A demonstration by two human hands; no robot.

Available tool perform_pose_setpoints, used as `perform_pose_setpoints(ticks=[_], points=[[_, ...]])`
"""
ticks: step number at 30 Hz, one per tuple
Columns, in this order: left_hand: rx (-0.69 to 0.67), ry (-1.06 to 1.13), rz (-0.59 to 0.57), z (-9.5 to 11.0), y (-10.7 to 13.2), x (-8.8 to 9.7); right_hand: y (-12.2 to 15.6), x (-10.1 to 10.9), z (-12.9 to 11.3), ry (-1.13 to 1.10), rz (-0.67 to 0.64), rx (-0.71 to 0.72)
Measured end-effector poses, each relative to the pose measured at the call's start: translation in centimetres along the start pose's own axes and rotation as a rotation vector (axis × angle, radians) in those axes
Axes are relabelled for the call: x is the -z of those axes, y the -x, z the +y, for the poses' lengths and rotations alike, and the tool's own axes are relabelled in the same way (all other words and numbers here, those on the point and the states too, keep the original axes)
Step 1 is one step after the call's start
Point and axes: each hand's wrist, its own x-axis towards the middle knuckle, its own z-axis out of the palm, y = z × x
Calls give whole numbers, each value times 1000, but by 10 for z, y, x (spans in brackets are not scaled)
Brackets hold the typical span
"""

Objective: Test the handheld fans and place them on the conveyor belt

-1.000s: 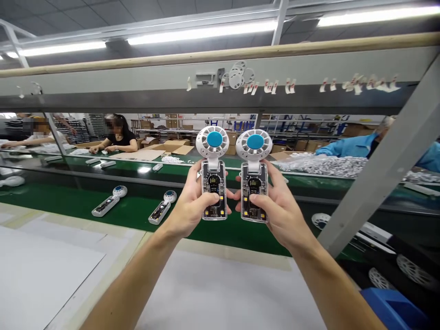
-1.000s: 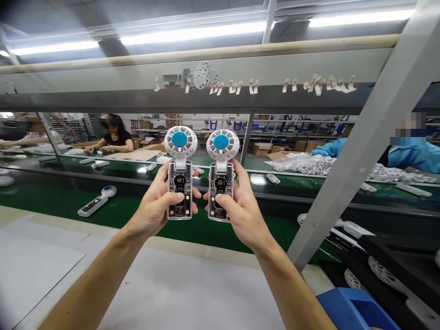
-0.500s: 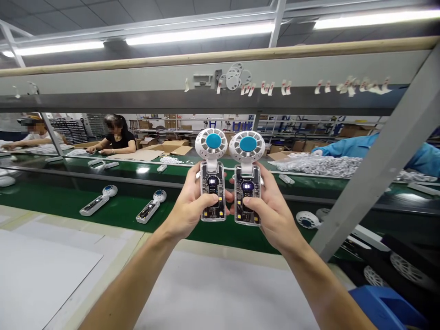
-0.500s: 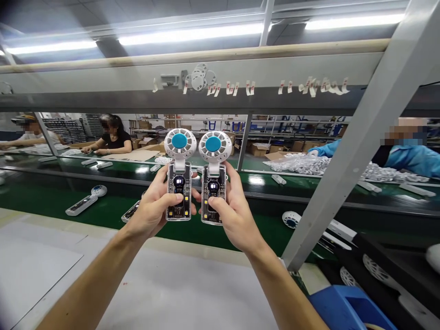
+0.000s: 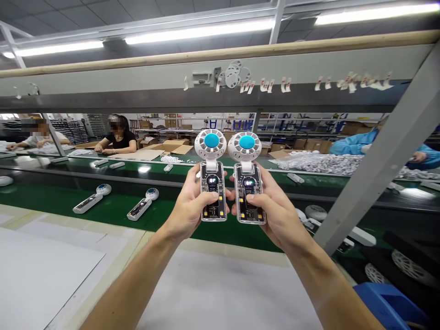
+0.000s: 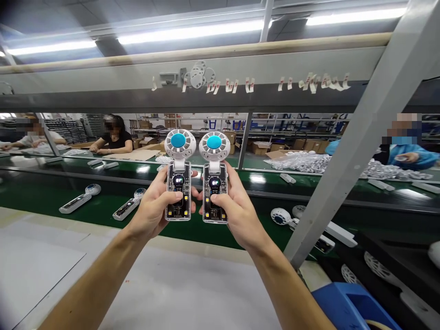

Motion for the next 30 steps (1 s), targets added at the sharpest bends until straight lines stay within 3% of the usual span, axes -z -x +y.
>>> perform_pose_setpoints(ticks=[10, 25, 30], points=[[-26, -8, -47, 5, 2, 3, 1, 0, -2, 18, 11, 17], [-3, 44, -15, 6, -1, 6, 0, 4, -4, 70, 31, -14], [-12, 19, -11, 6, 0, 8, 0, 2, -4, 90, 75, 48]])
